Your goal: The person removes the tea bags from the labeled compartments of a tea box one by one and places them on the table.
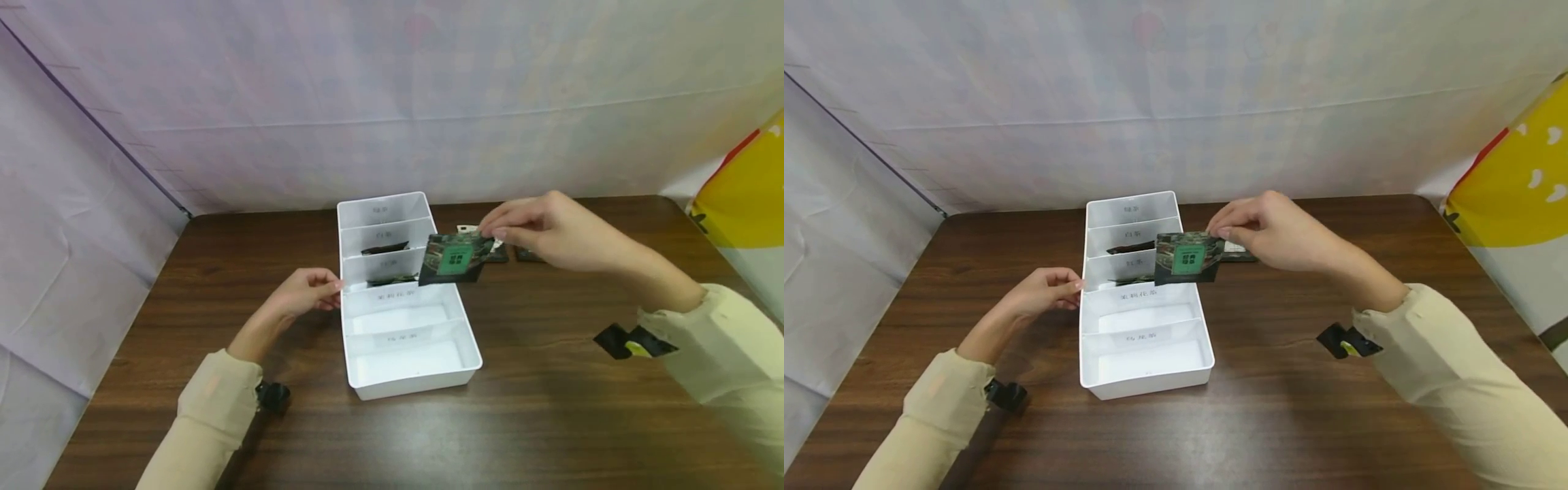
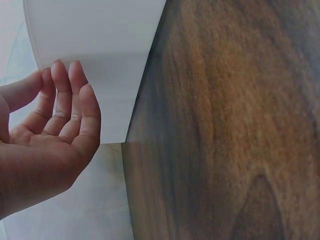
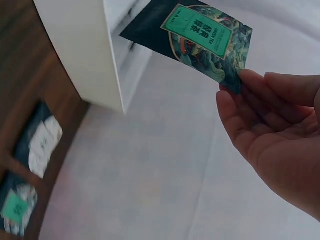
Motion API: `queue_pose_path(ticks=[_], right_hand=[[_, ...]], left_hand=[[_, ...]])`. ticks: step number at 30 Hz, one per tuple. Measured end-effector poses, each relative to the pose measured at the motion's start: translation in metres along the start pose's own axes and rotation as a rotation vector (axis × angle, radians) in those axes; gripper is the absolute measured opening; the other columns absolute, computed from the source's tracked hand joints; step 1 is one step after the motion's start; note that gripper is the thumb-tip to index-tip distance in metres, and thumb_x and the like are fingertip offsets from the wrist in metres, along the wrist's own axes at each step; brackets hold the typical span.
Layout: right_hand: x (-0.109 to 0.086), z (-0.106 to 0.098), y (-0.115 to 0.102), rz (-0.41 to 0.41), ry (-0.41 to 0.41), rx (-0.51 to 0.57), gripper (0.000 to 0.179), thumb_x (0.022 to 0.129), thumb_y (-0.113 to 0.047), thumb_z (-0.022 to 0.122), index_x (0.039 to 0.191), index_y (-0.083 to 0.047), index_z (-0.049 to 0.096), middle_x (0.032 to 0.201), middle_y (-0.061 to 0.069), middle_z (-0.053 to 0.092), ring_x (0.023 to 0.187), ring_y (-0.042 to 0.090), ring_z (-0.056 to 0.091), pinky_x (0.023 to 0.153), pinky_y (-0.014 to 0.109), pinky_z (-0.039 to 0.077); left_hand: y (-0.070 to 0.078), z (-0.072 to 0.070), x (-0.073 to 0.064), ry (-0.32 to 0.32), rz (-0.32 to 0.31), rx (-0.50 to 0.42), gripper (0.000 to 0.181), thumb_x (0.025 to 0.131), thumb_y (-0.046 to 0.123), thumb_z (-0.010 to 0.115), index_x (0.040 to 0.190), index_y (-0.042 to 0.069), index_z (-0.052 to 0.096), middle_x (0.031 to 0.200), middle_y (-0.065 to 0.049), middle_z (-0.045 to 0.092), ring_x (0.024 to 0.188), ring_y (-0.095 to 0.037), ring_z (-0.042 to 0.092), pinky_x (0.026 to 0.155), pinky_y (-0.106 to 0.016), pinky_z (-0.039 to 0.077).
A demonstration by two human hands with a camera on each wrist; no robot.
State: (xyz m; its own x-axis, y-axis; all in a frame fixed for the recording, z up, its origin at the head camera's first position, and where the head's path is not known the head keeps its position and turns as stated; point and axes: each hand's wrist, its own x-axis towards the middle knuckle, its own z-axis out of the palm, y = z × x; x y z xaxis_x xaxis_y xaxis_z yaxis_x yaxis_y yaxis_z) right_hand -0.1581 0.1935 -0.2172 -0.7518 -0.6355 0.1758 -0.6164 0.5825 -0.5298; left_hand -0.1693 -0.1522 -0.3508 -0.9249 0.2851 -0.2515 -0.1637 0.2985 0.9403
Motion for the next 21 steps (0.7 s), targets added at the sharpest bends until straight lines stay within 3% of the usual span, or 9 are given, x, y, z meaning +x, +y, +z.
queue_pose_path(ticks=[2, 6, 12, 21], right_hand=[[-0.003, -0.011, 0.006, 0.018, 0.014, -0.029, 0.019, 0.091, -0.002, 0.053, 0.102, -0.005, 0.068, 0.109, 0.007, 0.063, 0.055, 0.007, 0.045, 0.049, 0.023, 0.036], [-0.014, -0.026, 0.022, 0.112, 0.043, -0.096, 0.019, 0.093, -0.007, 0.053, 0.102, -0.01, 0.069, 0.11, 0.006, 0.063, 0.058, 0.006, 0.047, 0.05, 0.022, 0.036], [-0.037, -0.039, 0.058, 0.231, 0.018, -0.163, 0.021, 0.095, -0.013, 0.049, 0.103, -0.013, 0.069, 0.11, 0.005, 0.063, 0.086, -0.005, 0.053, 0.06, 0.017, 0.04], [-0.08, -0.046, 0.114, 0.436, -0.035, -0.184, 0.024, 0.096, -0.015, 0.046, 0.106, -0.006, 0.066, 0.107, 0.016, 0.063, 0.077, -0.004, 0.052, 0.057, 0.023, 0.039]], left_hand=[[0.0, 0.0, 0.0, 0.002, 0.0, 0.002, 0.015, 0.092, 0.005, 0.052, 0.09, -0.009, 0.055, 0.069, -0.004, 0.06, 0.065, -0.015, 0.059, 0.069, -0.034, 0.051], [0.0, 0.0, 0.0, -0.003, 0.004, -0.005, 0.015, 0.093, 0.004, 0.051, 0.09, -0.01, 0.054, 0.069, -0.004, 0.059, 0.065, -0.015, 0.058, 0.07, -0.035, 0.051], [-0.001, 0.001, 0.0, -0.01, 0.01, -0.026, 0.014, 0.093, 0.002, 0.05, 0.09, -0.01, 0.054, 0.07, -0.004, 0.058, 0.065, -0.014, 0.058, 0.067, -0.032, 0.05], [0.0, 0.0, -0.001, -0.017, 0.015, -0.028, 0.014, 0.093, 0.003, 0.05, 0.09, -0.01, 0.054, 0.07, -0.003, 0.059, 0.065, -0.014, 0.058, 0.07, -0.035, 0.051]])
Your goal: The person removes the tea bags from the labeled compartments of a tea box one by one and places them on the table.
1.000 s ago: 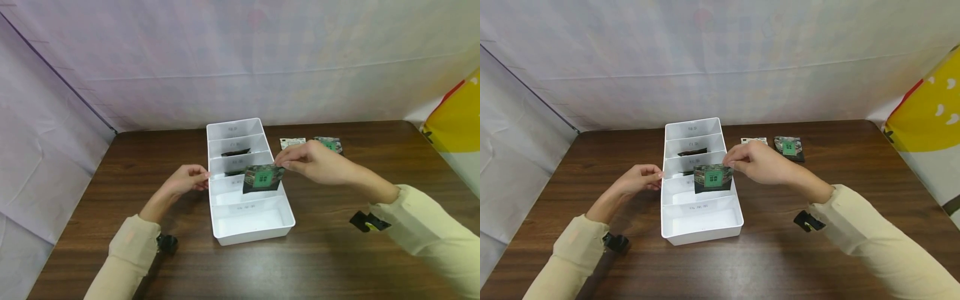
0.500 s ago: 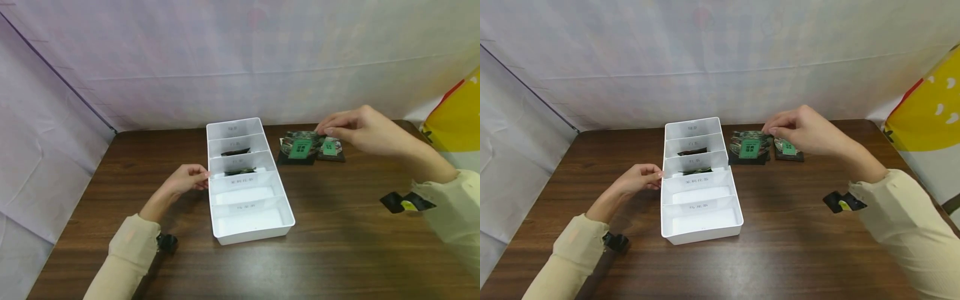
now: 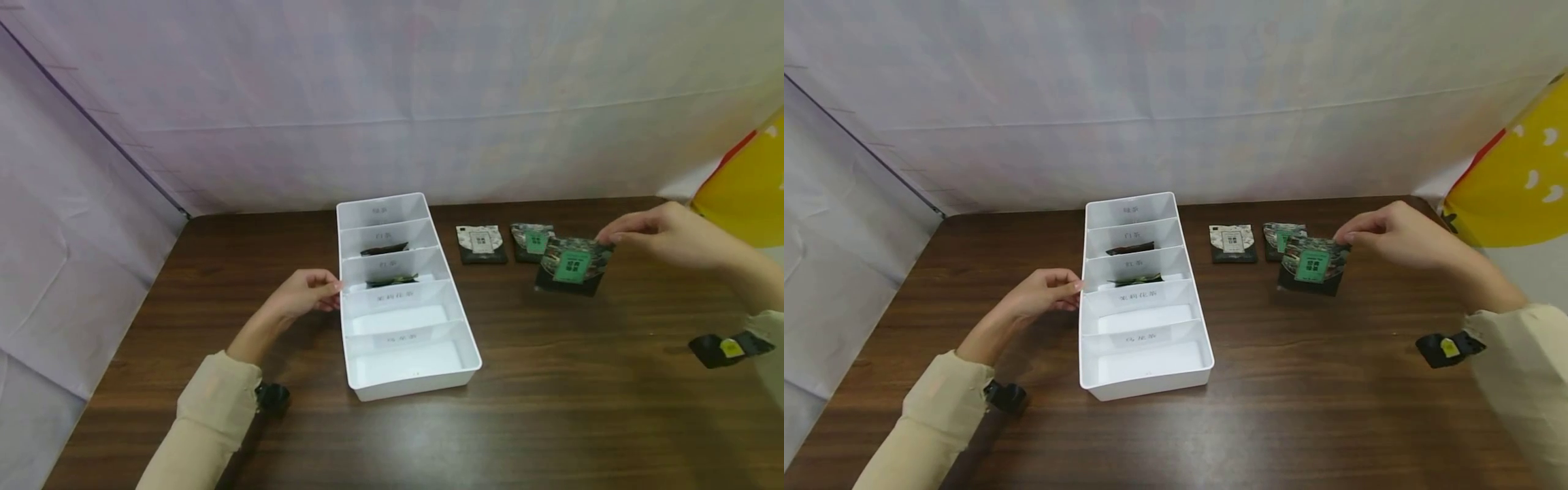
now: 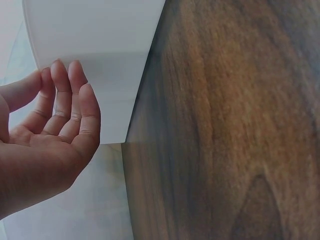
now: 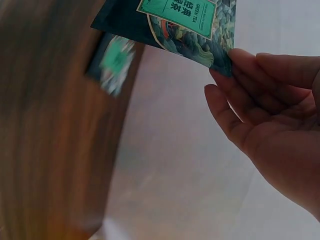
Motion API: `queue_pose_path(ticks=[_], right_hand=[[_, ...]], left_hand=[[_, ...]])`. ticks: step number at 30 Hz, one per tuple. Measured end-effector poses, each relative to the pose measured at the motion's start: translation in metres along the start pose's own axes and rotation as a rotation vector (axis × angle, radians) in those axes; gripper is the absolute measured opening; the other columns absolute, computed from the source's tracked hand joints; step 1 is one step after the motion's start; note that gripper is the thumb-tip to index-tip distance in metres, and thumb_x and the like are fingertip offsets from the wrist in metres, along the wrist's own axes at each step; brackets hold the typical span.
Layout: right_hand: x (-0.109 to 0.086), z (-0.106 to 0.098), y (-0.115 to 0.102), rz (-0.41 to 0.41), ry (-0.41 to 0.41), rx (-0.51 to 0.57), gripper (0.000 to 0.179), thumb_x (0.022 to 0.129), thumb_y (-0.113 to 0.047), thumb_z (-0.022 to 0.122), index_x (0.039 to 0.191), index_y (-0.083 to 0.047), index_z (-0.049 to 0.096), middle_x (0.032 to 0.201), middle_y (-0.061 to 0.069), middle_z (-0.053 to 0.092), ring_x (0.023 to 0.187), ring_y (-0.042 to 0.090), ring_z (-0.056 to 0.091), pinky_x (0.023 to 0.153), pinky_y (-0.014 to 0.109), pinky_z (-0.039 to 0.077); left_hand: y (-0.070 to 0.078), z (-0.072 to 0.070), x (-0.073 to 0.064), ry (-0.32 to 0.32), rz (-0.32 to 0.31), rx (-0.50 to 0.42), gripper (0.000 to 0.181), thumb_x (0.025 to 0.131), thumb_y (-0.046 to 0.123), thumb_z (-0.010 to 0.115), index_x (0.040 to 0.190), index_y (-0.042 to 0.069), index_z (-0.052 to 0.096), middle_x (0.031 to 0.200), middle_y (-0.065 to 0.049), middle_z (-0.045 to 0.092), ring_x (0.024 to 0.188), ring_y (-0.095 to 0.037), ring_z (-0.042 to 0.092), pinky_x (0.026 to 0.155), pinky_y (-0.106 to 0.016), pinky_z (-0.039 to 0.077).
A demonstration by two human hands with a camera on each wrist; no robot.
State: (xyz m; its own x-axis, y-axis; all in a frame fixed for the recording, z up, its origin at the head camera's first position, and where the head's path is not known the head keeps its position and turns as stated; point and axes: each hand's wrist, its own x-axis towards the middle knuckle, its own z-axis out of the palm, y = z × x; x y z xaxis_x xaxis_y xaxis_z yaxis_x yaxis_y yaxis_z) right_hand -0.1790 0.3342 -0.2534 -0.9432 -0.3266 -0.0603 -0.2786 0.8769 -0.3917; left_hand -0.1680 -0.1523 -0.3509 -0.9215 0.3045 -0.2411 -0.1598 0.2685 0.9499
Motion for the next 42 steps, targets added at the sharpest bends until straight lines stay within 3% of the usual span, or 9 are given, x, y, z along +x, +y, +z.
queue_pose_path(ticks=[4, 11, 14, 19, 20, 23, 26, 32, 42], right_hand=[[-0.005, 0.004, 0.028, 0.058, -0.038, -0.013, 0.026, 0.097, -0.015, 0.045, 0.106, -0.003, 0.066, 0.105, 0.018, 0.063, 0.08, -0.002, 0.054, 0.067, 0.03, 0.046], [-0.008, 0.01, 0.058, 0.116, -0.075, -0.039, 0.03, 0.097, -0.013, 0.042, 0.104, 0.005, 0.064, 0.101, 0.027, 0.062, 0.094, 0.045, 0.054, 0.068, 0.046, 0.045], [-0.006, 0.013, 0.069, 0.12, -0.075, -0.039, 0.029, 0.096, -0.012, 0.043, 0.103, 0.006, 0.065, 0.1, 0.027, 0.062, 0.093, 0.043, 0.056, 0.069, 0.047, 0.044], [-0.001, 0.02, 0.085, 0.113, -0.048, -0.02, 0.026, 0.094, -0.011, 0.046, 0.099, 0.004, 0.067, 0.098, 0.025, 0.063, 0.078, 0.002, 0.055, 0.063, 0.03, 0.043], [0.0, 0.022, 0.087, 0.117, -0.044, -0.02, 0.026, 0.095, -0.011, 0.046, 0.099, 0.005, 0.067, 0.098, 0.025, 0.063, 0.078, 0.001, 0.054, 0.064, 0.03, 0.044], [0.002, 0.029, 0.094, 0.131, -0.052, 0.002, 0.031, 0.096, -0.013, 0.043, 0.101, 0.007, 0.065, 0.1, 0.028, 0.061, 0.087, 0.022, 0.061, 0.072, 0.043, 0.046], [0.003, 0.035, 0.097, 0.162, -0.06, 0.021, 0.037, 0.098, -0.018, 0.038, 0.107, 0.01, 0.061, 0.106, 0.032, 0.057, 0.1, 0.047, 0.05, 0.074, 0.053, 0.043], [0.0, 0.039, 0.097, 0.186, -0.008, 0.031, 0.042, 0.098, -0.023, 0.037, 0.115, 0.011, 0.055, 0.113, 0.035, 0.052, 0.1, 0.046, 0.05, 0.061, 0.035, 0.043], [-0.013, 0.051, 0.071, 0.127, -0.072, 0.113, 0.036, 0.098, -0.016, 0.039, 0.114, 0.012, 0.056, 0.109, 0.032, 0.056, 0.1, 0.047, 0.051, 0.075, 0.055, 0.045]], left_hand=[[0.001, 0.0, -0.001, 0.0, -0.002, 0.004, 0.015, 0.093, 0.003, 0.049, 0.09, -0.011, 0.054, 0.069, -0.003, 0.059, 0.065, -0.014, 0.058, 0.07, -0.036, 0.051], [0.001, 0.0, 0.0, 0.001, -0.003, -0.001, 0.016, 0.093, 0.003, 0.049, 0.092, -0.012, 0.053, 0.07, -0.003, 0.058, 0.066, -0.014, 0.058, 0.07, -0.036, 0.051], [0.0, 0.0, 0.0, -0.001, 0.0, -0.001, 0.016, 0.093, 0.003, 0.05, 0.092, -0.013, 0.053, 0.07, -0.003, 0.058, 0.066, -0.014, 0.058, 0.07, -0.035, 0.051], [-0.001, -0.001, 0.0, -0.005, 0.008, -0.004, 0.016, 0.093, 0.002, 0.05, 0.092, -0.014, 0.052, 0.07, -0.004, 0.058, 0.066, -0.014, 0.058, 0.069, -0.034, 0.051], [-0.001, 0.0, 0.0, -0.004, 0.007, -0.005, 0.016, 0.093, 0.002, 0.05, 0.092, -0.014, 0.053, 0.07, -0.004, 0.058, 0.066, -0.014, 0.058, 0.069, -0.033, 0.051], [0.0, 0.0, 0.0, -0.004, 0.004, -0.004, 0.016, 0.093, 0.002, 0.05, 0.092, -0.013, 0.053, 0.07, -0.005, 0.059, 0.067, -0.015, 0.058, 0.07, -0.034, 0.051], [0.001, 0.0, 0.0, 0.002, -0.005, 0.001, 0.016, 0.093, 0.003, 0.05, 0.091, -0.012, 0.053, 0.07, -0.005, 0.059, 0.067, -0.016, 0.058, 0.071, -0.036, 0.051], [0.0, 0.0, 0.0, 0.0, -0.005, 0.006, 0.016, 0.093, 0.003, 0.05, 0.091, -0.012, 0.054, 0.07, -0.005, 0.059, 0.067, -0.016, 0.058, 0.072, -0.037, 0.051], [0.001, 0.0, 0.0, -0.003, -0.001, 0.0, 0.015, 0.093, 0.003, 0.05, 0.09, -0.011, 0.054, 0.07, -0.004, 0.059, 0.067, -0.015, 0.059, 0.072, -0.037, 0.051]])
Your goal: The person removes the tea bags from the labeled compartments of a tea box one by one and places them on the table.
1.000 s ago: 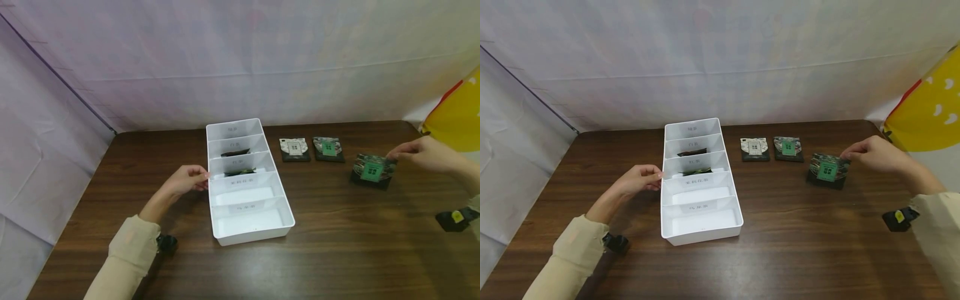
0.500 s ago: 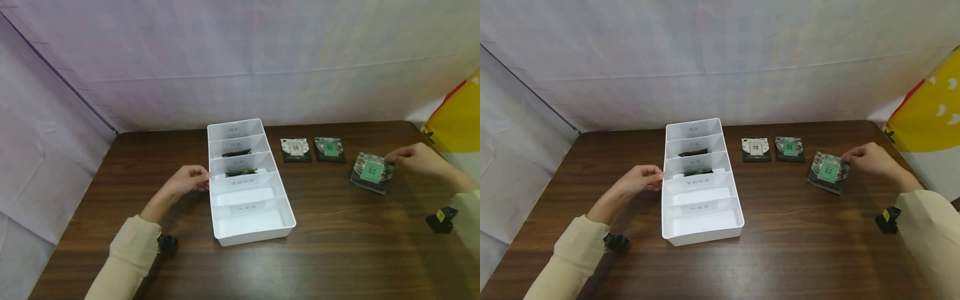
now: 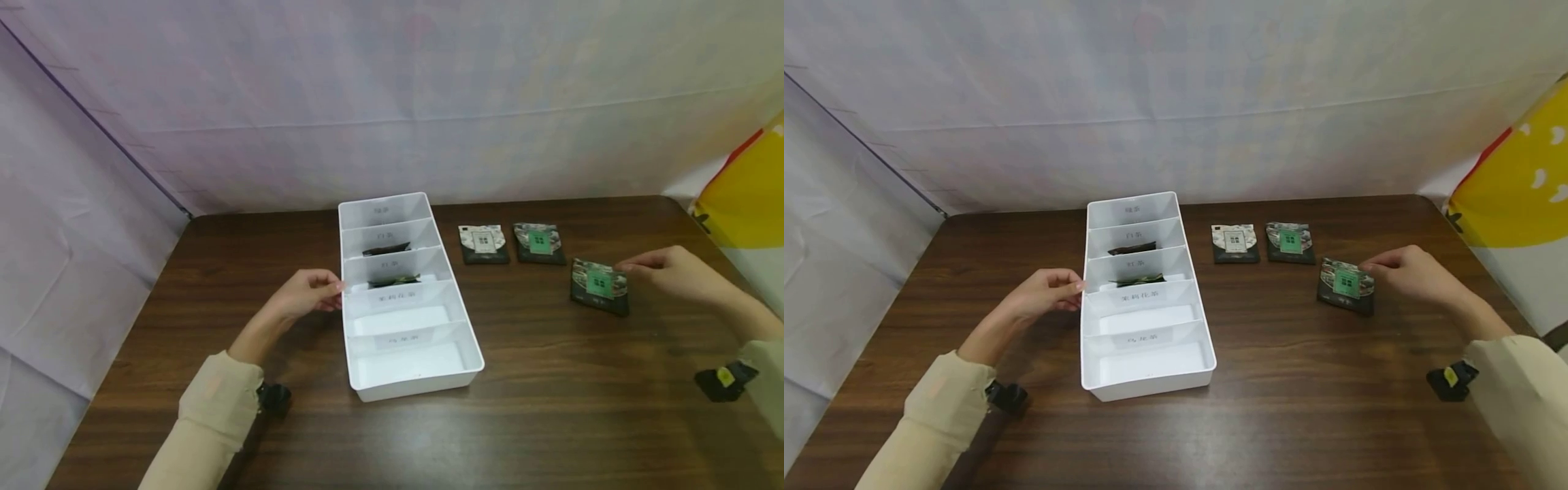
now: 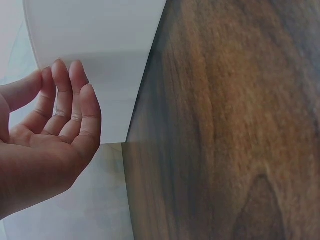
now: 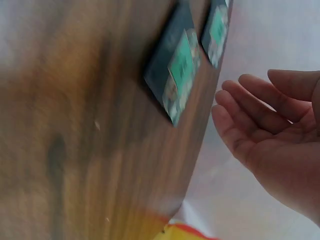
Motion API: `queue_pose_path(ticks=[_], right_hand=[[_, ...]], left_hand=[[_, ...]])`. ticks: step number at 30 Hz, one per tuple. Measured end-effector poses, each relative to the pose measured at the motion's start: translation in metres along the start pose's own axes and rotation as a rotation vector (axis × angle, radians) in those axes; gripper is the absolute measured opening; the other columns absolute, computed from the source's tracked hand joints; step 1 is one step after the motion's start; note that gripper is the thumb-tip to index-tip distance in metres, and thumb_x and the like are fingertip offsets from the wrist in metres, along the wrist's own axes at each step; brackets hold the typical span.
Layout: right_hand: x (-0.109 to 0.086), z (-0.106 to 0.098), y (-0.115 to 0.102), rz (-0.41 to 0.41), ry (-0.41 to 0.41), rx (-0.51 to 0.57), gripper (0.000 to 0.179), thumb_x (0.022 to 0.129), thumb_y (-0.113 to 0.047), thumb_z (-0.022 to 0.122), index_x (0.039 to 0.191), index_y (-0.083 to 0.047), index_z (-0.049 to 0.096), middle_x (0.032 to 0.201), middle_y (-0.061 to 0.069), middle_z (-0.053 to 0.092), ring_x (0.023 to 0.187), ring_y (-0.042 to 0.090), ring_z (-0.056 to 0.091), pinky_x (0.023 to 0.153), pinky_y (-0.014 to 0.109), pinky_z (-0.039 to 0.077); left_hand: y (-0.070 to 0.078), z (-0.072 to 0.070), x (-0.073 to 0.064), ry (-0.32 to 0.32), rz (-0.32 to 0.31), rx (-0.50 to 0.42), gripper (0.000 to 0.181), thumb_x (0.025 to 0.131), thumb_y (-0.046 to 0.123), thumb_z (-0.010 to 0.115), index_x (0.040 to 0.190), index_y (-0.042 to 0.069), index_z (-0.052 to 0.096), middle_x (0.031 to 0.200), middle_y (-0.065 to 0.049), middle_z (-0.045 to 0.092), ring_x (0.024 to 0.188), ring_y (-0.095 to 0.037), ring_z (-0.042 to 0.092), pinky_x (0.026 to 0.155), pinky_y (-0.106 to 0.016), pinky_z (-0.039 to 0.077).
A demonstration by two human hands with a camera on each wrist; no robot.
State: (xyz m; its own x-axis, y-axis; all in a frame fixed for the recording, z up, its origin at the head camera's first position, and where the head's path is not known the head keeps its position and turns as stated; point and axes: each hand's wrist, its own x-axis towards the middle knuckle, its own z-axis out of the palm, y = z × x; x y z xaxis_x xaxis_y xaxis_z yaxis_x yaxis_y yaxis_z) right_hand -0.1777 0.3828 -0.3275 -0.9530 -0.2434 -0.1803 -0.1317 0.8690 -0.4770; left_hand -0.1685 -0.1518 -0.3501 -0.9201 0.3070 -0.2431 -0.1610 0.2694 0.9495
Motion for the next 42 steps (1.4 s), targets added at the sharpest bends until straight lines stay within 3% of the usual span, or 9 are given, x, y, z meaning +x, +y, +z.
queue_pose_path(ticks=[2, 6, 8, 16, 25, 37, 42], right_hand=[[-0.003, 0.007, -0.004, -0.004, -0.028, 0.025, 0.036, 0.098, -0.015, 0.04, 0.114, 0.014, 0.055, 0.106, 0.031, 0.058, 0.096, 0.045, 0.055, 0.074, 0.055, 0.045], [-0.006, 0.021, -0.01, -0.009, -0.055, 0.041, 0.033, 0.097, -0.013, 0.044, 0.113, 0.014, 0.055, 0.102, 0.028, 0.061, 0.084, 0.027, 0.06, 0.066, 0.041, 0.049], [-0.007, 0.026, -0.012, -0.011, -0.058, 0.039, 0.033, 0.096, -0.013, 0.046, 0.112, 0.015, 0.055, 0.102, 0.028, 0.061, 0.083, 0.024, 0.06, 0.063, 0.036, 0.048], [-0.005, 0.034, -0.01, 0.07, -0.104, 0.09, 0.046, 0.099, -0.021, 0.04, 0.114, 0.021, 0.048, 0.101, 0.032, 0.059, 0.084, 0.038, 0.062, 0.071, 0.05, 0.049], [0.015, 0.023, -0.004, 0.115, -0.115, 0.128, 0.051, 0.099, -0.023, 0.037, 0.115, 0.025, 0.043, 0.104, 0.037, 0.054, 0.09, 0.043, 0.059, 0.076, 0.049, 0.048], [0.048, 0.008, 0.007, 0.103, -0.1, 0.065, 0.049, 0.098, -0.023, 0.035, 0.115, 0.023, 0.044, 0.111, 0.04, 0.048, 0.097, 0.047, 0.051, 0.077, 0.051, 0.046], [0.054, 0.007, 0.009, 0.128, -0.123, 0.047, 0.054, 0.098, -0.027, 0.032, 0.119, 0.022, 0.041, 0.118, 0.041, 0.042, 0.104, 0.053, 0.043, 0.082, 0.059, 0.039]], left_hand=[[0.0, 0.0, 0.0, -0.001, 0.0, -0.003, 0.014, 0.093, 0.003, 0.05, 0.09, -0.01, 0.054, 0.07, -0.004, 0.059, 0.067, -0.016, 0.059, 0.072, -0.037, 0.051], [0.0, 0.0, 0.0, -0.003, 0.004, -0.008, 0.016, 0.093, 0.003, 0.049, 0.091, -0.013, 0.053, 0.07, -0.004, 0.059, 0.067, -0.016, 0.058, 0.07, -0.035, 0.051], [0.0, 0.0, 0.0, -0.006, 0.007, -0.006, 0.017, 0.093, 0.003, 0.049, 0.092, -0.014, 0.053, 0.071, -0.004, 0.059, 0.068, -0.016, 0.058, 0.069, -0.034, 0.051], [-0.001, 0.0, 0.0, -0.005, 0.0, -0.003, 0.017, 0.093, 0.003, 0.05, 0.093, -0.013, 0.053, 0.071, -0.004, 0.059, 0.068, -0.016, 0.058, 0.07, -0.034, 0.051], [0.0, -0.001, -0.001, -0.008, 0.004, 0.005, 0.017, 0.093, 0.003, 0.05, 0.093, -0.014, 0.053, 0.072, -0.004, 0.059, 0.069, -0.018, 0.059, 0.071, -0.035, 0.051], [-0.001, -0.001, 0.0, -0.015, 0.008, -0.024, 0.014, 0.093, 0.002, 0.049, 0.09, -0.011, 0.053, 0.072, -0.006, 0.059, 0.068, -0.016, 0.058, 0.071, -0.035, 0.05], [-0.003, -0.001, 0.001, -0.018, 0.008, -0.027, 0.014, 0.093, 0.002, 0.05, 0.09, -0.011, 0.054, 0.072, -0.006, 0.059, 0.068, -0.016, 0.058, 0.07, -0.034, 0.05]])
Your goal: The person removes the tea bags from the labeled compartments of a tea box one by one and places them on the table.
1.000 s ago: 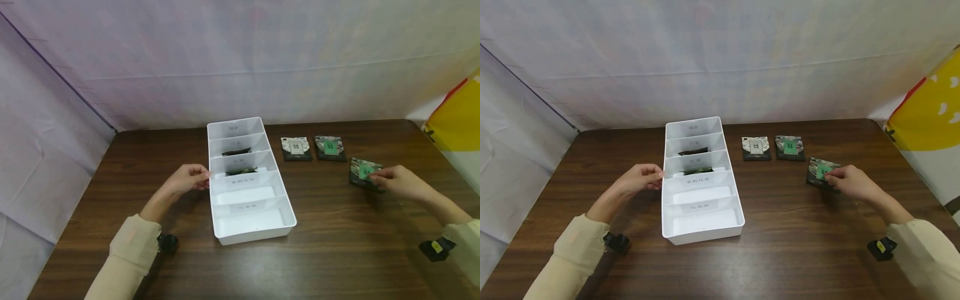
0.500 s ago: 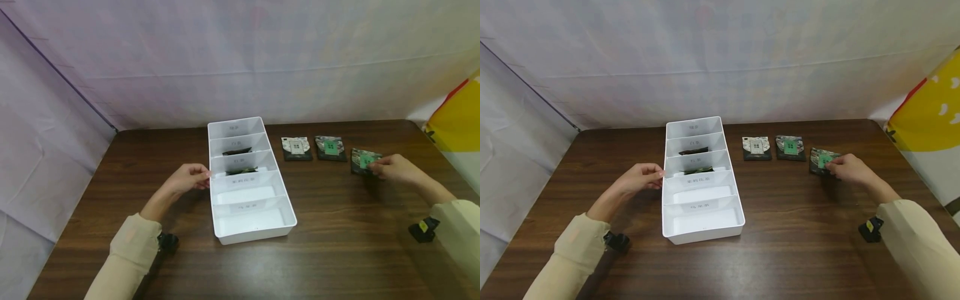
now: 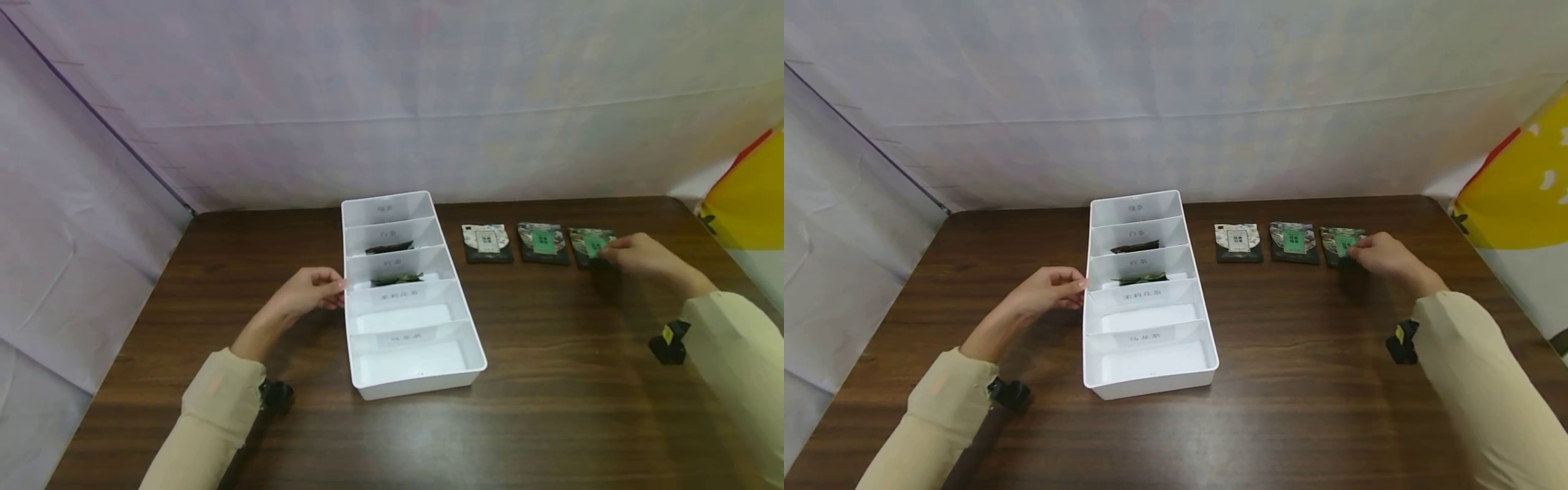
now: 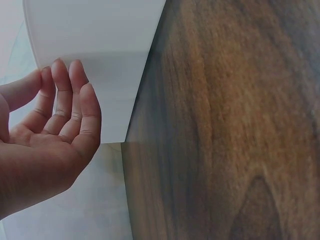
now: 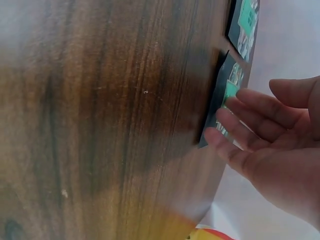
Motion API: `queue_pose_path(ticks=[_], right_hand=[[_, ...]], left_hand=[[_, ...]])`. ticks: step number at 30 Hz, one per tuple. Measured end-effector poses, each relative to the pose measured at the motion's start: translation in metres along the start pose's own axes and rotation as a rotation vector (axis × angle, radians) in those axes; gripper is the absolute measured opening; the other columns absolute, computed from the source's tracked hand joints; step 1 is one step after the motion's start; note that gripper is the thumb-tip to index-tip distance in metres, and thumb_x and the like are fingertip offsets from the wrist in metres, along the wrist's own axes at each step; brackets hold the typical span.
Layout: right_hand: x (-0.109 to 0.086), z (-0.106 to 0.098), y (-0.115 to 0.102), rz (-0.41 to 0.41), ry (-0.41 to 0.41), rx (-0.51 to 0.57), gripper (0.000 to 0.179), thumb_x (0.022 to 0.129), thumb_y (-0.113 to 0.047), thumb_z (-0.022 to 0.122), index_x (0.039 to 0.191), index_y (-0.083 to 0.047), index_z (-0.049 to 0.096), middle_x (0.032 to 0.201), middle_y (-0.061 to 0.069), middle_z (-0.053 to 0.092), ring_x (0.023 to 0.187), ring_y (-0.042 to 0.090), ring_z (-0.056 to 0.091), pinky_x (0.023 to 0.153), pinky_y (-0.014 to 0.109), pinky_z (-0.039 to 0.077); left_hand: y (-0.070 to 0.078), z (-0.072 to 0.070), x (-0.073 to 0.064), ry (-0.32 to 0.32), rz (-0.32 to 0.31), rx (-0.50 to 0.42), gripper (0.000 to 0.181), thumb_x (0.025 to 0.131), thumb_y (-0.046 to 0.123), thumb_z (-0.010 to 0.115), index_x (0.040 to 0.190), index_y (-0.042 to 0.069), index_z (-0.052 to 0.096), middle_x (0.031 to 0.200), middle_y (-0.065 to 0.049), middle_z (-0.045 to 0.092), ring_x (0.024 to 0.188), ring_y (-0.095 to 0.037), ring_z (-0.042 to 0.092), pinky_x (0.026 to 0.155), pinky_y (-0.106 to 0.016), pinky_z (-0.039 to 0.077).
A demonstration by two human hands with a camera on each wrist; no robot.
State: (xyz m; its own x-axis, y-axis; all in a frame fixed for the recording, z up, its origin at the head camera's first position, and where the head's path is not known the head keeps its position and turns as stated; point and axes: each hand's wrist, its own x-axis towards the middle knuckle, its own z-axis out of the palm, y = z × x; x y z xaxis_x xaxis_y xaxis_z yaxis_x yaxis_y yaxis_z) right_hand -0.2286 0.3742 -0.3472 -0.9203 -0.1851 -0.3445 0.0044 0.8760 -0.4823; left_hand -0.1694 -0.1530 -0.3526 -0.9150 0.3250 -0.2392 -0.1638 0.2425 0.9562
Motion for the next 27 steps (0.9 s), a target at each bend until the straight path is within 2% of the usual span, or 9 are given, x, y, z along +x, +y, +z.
queue_pose_path(ticks=[5, 11, 19, 23, 27], right_hand=[[0.0036, 0.0004, 0.0002, 0.02, -0.013, 0.023, 0.06, 0.099, -0.031, 0.029, 0.123, 0.024, 0.034, 0.124, 0.044, 0.031, 0.112, 0.057, 0.032, 0.089, 0.062, 0.032], [0.0042, 0.0015, 0.0005, 0.043, -0.017, 0.021, 0.065, 0.099, -0.037, 0.027, 0.124, 0.022, 0.033, 0.126, 0.044, 0.029, 0.114, 0.057, 0.029, 0.091, 0.064, 0.028], [0.0048, 0.0009, 0.0021, 0.03, -0.006, 0.023, 0.063, 0.099, -0.035, 0.029, 0.126, 0.022, 0.033, 0.127, 0.042, 0.028, 0.117, 0.056, 0.026, 0.093, 0.063, 0.026], [0.0036, 0.0, 0.0014, 0.036, 0.004, 0.02, 0.066, 0.098, -0.037, 0.029, 0.125, 0.023, 0.033, 0.127, 0.042, 0.029, 0.116, 0.056, 0.027, 0.092, 0.063, 0.027], [-0.0004, -0.0048, -0.0044, 0.032, -0.004, 0.048, 0.066, 0.099, -0.038, 0.028, 0.127, 0.021, 0.031, 0.127, 0.042, 0.03, 0.112, 0.056, 0.034, 0.087, 0.061, 0.036]], left_hand=[[0.0007, 0.0006, -0.0002, 0.013, -0.011, 0.003, 0.013, 0.092, 0.003, 0.051, 0.088, -0.009, 0.055, 0.074, -0.01, 0.06, 0.069, -0.018, 0.058, 0.07, -0.035, 0.05], [0.0002, -0.0003, -0.0001, 0.017, -0.014, 0.027, 0.014, 0.093, 0.004, 0.051, 0.088, -0.008, 0.055, 0.073, -0.009, 0.06, 0.068, -0.018, 0.058, 0.07, -0.035, 0.05], [0.0008, -0.0002, -0.0005, 0.012, -0.013, 0.023, 0.013, 0.093, 0.002, 0.05, 0.088, -0.009, 0.055, 0.07, -0.004, 0.058, 0.068, -0.017, 0.058, 0.071, -0.036, 0.05], [0.0018, 0.0002, -0.001, 0.017, -0.014, 0.017, 0.013, 0.093, 0.002, 0.05, 0.088, -0.008, 0.055, 0.07, -0.004, 0.058, 0.066, -0.015, 0.058, 0.07, -0.035, 0.05], [0.0015, 0.0005, -0.0009, 0.017, -0.014, 0.011, 0.013, 0.093, 0.002, 0.05, 0.088, -0.008, 0.055, 0.07, -0.004, 0.058, 0.066, -0.015, 0.058, 0.07, -0.034, 0.05]])
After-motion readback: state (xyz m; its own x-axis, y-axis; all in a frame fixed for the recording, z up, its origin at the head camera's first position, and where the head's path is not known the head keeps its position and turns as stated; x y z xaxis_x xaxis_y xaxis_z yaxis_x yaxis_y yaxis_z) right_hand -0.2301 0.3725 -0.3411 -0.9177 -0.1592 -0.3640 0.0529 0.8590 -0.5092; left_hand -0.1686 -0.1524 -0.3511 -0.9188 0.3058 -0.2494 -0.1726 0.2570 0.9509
